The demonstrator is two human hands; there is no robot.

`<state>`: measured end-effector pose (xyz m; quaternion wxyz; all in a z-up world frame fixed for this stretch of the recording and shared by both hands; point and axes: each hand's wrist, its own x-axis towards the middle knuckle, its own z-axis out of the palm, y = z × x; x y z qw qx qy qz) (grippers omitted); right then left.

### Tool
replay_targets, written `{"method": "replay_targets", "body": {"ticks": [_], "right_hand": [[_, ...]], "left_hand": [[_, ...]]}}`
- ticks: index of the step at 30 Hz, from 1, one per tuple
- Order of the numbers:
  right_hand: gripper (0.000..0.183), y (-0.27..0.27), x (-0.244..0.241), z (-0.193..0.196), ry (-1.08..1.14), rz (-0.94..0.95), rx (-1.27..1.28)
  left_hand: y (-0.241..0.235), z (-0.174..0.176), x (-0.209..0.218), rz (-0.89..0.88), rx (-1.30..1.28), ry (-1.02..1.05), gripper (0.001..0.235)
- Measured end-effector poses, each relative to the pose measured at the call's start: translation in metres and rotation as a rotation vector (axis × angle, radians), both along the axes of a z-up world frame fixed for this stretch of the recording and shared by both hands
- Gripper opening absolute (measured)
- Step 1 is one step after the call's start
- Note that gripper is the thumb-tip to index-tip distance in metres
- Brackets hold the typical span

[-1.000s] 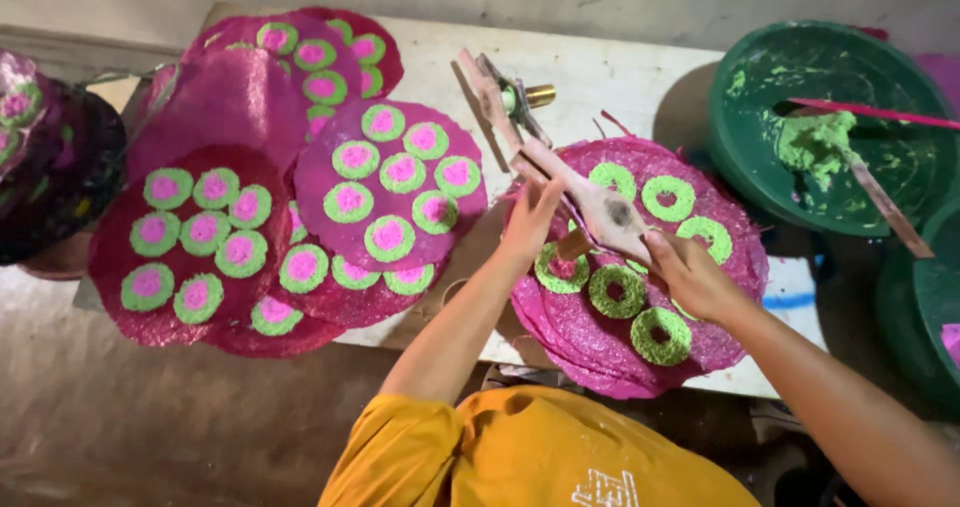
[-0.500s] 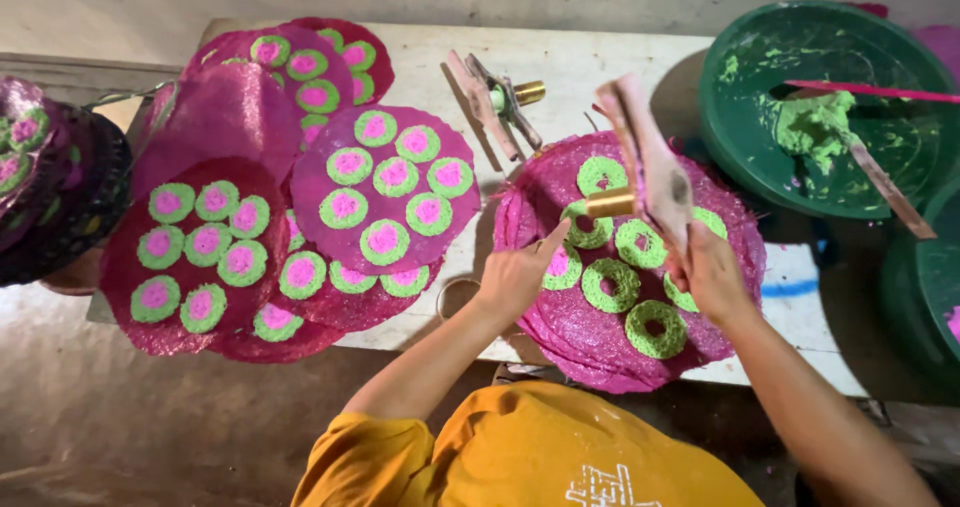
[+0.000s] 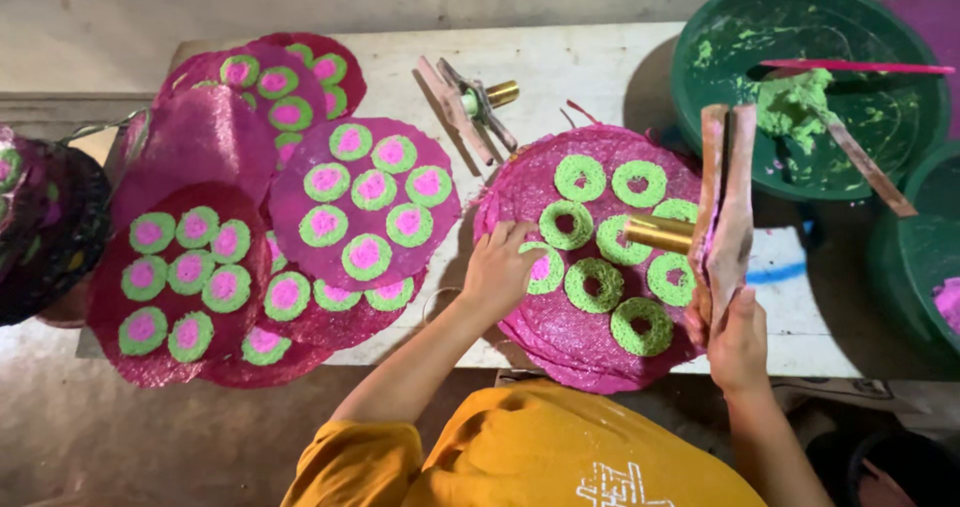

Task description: The person decorates pink circular bases by pressing green dough patterns onto them using a handheld mold and adding small white rings.

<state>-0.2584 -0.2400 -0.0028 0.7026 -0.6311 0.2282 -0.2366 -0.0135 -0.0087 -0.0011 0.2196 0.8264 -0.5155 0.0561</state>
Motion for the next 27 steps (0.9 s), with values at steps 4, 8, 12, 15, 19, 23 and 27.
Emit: {"method": "replay_targets", "body": {"ticks": [4,8,12,15,19,23,27], "right_hand": [[0.078,0.002,-0.006,0.000,-0.017,-0.016,0.001],[0.077,0.004,-0.010,-0.003,-0.018,0.041,0.078],[0.078,0.005,-0.007,-0.005,-0.108,0.245,0.525],[0.077,0.010,0.004,-0.003,-0.173,0.410,0.858],[0.082,0.029,0.013,0.002,-0.165,0.588,1.080],[0.079,0.045,0.023,0.014,-0.342,0.887,1.224],[0.080,0.050,0.025,0.022,-0.341,0.888,1.246]], "left_hand": [[0.008,-0.003,0.000,-0.001,0.014,-0.021,0.030],[0.018,0.000,-0.003,0.018,-0.050,0.013,0.041],[0.020,0.033,-0.011,-0.003,-0.077,-0.015,0.047],[0.008,0.078,-0.021,-0.063,-0.250,0.115,0.052],[-0.001,0.133,-0.048,-0.277,-0.505,0.270,0.066],[-0.003,0.168,-0.059,-0.402,-0.589,0.215,0.063],[-0.005,0.177,-0.060,-0.496,-0.678,0.239,0.063]]}}
